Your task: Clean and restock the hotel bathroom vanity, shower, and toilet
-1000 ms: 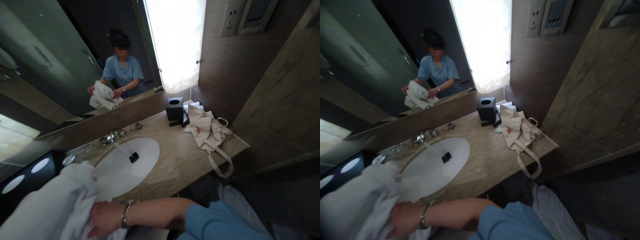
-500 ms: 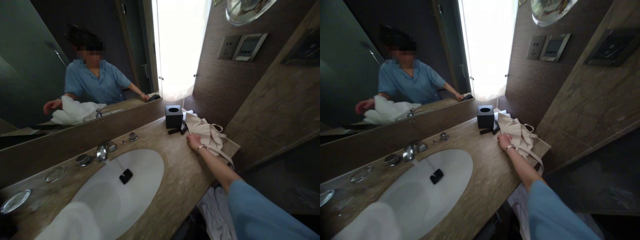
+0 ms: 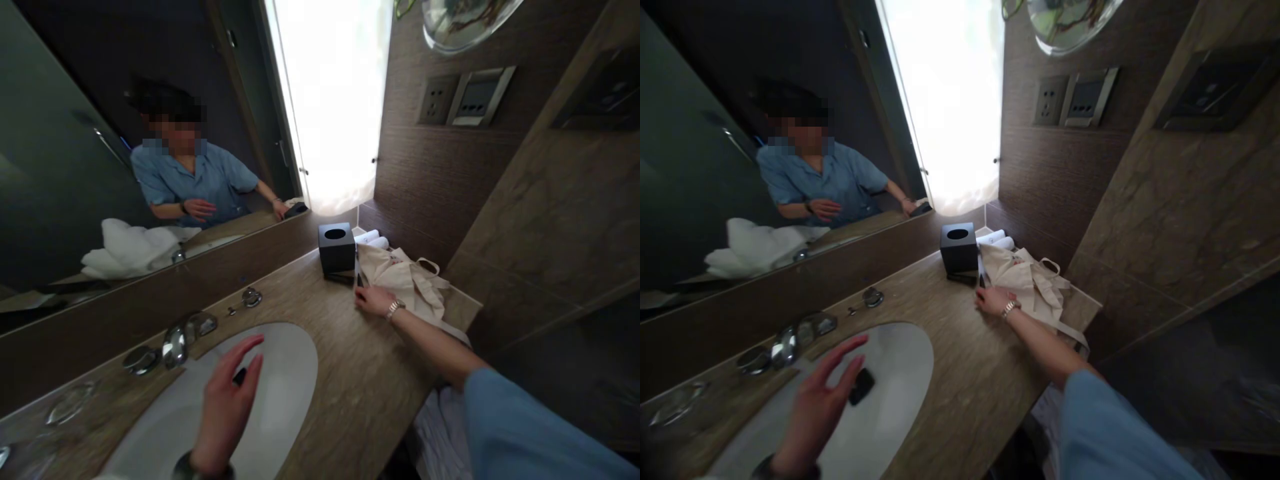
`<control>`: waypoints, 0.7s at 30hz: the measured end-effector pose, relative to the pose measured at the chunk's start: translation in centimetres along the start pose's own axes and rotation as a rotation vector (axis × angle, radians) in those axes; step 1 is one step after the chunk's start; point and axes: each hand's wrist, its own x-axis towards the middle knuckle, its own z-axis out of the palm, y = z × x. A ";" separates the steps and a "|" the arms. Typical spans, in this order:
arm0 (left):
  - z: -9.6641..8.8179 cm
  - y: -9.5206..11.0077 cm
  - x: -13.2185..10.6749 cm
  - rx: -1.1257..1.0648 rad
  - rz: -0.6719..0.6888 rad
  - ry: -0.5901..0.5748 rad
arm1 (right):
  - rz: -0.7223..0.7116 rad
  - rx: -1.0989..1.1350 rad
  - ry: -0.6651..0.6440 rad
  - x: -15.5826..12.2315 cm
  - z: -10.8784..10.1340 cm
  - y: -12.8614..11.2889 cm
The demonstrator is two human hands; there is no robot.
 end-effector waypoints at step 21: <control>27.1 10.5 8.9 -0.032 0.045 -0.249 | -0.048 0.557 0.435 -8.8 -7.3 16.5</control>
